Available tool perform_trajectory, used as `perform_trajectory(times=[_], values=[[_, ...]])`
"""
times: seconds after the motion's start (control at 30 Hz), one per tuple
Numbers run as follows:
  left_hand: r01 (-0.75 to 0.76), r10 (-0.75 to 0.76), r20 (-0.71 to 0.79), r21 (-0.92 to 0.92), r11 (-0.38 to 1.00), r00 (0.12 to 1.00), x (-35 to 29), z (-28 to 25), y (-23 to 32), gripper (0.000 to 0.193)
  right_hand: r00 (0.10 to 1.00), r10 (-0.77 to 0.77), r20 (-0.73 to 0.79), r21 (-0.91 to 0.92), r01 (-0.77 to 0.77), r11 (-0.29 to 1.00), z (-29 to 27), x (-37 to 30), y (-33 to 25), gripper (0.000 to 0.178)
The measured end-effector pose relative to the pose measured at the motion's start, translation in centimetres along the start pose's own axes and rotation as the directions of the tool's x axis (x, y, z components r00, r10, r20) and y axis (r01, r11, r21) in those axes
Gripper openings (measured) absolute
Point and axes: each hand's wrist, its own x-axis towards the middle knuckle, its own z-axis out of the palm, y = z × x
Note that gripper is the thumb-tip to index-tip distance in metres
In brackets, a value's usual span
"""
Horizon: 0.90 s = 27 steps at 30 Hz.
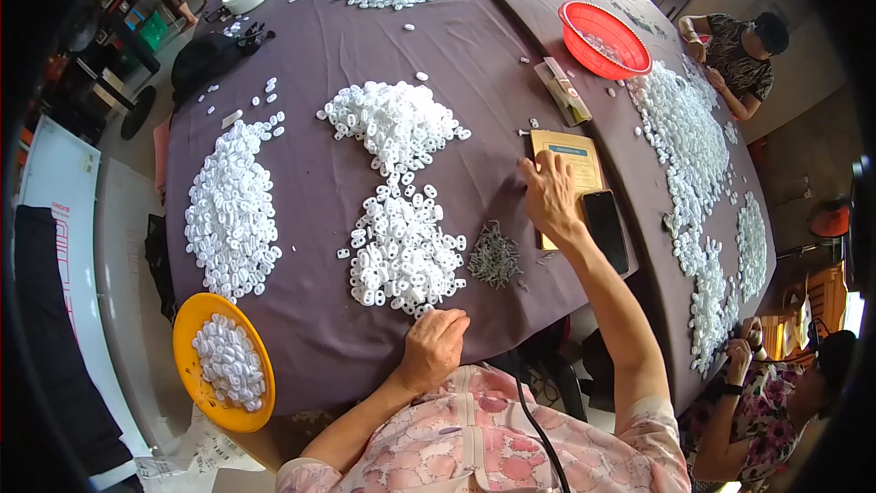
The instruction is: The person assembles plastic cord locks by inserting small pins into plastic pieces by hand, then sorts and arranges the plastic pieces into piles on the table.
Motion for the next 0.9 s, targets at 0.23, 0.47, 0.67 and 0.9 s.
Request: perform_trajectory(times=[0.23, 0.47, 0.67, 0.9], values=[[0.006, -0.006, -0.009, -0.012, 1.0, 1.0, -0.2, 0.1, -0.2, 0.02, 0.968, 0.009, 0.25, -0.231, 0.05, 0.972, 1.3, 2.5, 0.4, 0.024], [0.014, -0.014, 0.0, -0.015, 1.0, 1.0, -0.2, 0.0, -0.2, 0.02, 0.929, 0.084, 0.359, -0.51, 0.12, 0.852, 2.3, 3.1, -1.7, 0.025], [0.028, -0.028, 0.007, -0.016, 0.999, 1.0, -0.2, 0.0, -0.2, 0.021, 0.828, 0.136, 0.544, -0.703, 0.362, 0.613, 1.6, 4.7, -2.3, 0.039], [0.025, -0.025, 0.004, -0.02, 0.999, 1.0, -0.1, -0.1, -0.2, 0.02, 0.877, 0.22, 0.427, -0.764, 0.22, 0.607, 2.8, 4.1, -1.4, 0.042]])
